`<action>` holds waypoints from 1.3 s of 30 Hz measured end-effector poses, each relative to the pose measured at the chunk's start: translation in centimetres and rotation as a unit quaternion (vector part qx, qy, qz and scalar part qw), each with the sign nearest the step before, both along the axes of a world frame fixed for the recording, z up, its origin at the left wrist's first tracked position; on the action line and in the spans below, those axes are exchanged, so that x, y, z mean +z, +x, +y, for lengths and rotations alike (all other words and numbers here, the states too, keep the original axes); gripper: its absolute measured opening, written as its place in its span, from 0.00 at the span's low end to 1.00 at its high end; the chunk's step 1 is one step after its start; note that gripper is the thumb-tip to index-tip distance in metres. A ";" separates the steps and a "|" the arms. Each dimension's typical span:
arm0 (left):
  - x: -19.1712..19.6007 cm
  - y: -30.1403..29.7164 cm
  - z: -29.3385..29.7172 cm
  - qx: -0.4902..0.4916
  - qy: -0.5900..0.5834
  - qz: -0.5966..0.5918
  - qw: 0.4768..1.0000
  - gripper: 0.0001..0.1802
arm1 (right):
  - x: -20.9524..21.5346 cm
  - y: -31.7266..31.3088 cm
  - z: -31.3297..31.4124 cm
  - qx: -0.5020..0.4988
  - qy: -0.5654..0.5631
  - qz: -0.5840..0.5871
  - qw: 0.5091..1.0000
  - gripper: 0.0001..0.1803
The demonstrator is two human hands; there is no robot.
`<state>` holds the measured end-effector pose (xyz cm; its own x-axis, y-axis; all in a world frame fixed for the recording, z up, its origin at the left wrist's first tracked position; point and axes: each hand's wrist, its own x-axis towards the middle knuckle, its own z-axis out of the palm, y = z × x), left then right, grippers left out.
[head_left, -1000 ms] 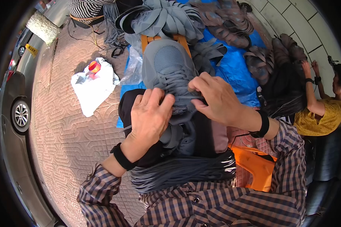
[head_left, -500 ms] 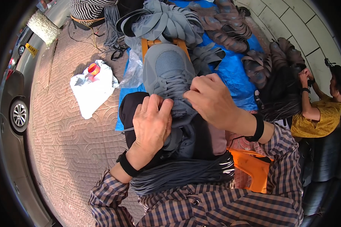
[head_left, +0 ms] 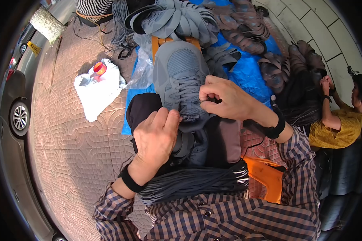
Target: The recorder laces and assembles several pairs of grey sneakers while working outdoors.
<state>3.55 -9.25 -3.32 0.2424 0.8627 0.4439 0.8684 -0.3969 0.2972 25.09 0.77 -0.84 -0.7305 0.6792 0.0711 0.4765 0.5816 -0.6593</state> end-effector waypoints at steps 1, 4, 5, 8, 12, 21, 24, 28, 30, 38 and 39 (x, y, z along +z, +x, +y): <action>0.0 -0.2 0.2 0.001 -0.002 0.000 1.000 0.05 | -0.3 -0.4 -0.4 -0.035 0.017 0.002 0.999 0.06; -0.3 -1.7 1.2 -0.022 -0.289 -0.314 0.904 0.08 | -1.5 -2.3 -1.9 -0.102 0.219 -0.031 0.970 0.10; -1.4 -2.7 2.0 -0.019 -0.295 -0.399 0.868 0.11 | -1.5 -2.5 -2.1 -0.102 0.217 -0.032 0.970 0.10; 0.0 -5.6 3.1 0.076 -0.507 -0.507 0.693 0.11 | -2.8 -1.4 -1.9 -0.066 0.316 0.020 0.946 0.16; 0.0 -4.0 2.2 0.066 -0.461 -0.360 0.808 0.12 | -2.1 0.2 -3.3 -0.154 0.157 0.068 0.973 0.20; -0.5 -0.3 2.3 -0.017 -0.047 -0.132 0.990 0.10 | -0.9 2.4 -4.2 -0.097 0.061 -0.008 0.993 0.16; -0.4 -0.4 2.4 -0.017 -0.033 -0.094 0.995 0.08 | -1.3 3.0 -4.4 -0.036 0.141 -0.041 0.988 0.10; -0.8 -2.2 3.9 0.006 -0.322 -0.309 0.895 0.06 | 1.0 3.9 -3.1 -0.038 0.279 -0.080 0.956 0.07; -0.8 -2.3 3.8 -0.006 -0.304 -0.285 0.909 0.06 | 1.2 3.9 -2.4 -0.036 0.379 -0.069 0.922 0.05; 1.8 -6.2 1.7 -0.026 -0.436 -0.498 0.749 0.10 | 0.1 3.9 -1.0 -0.196 0.061 0.039 0.978 0.11; 1.7 -7.4 1.3 -0.037 -0.428 -0.571 0.699 0.10 | 0.2 2.9 -0.8 -0.215 -0.151 0.203 0.943 0.13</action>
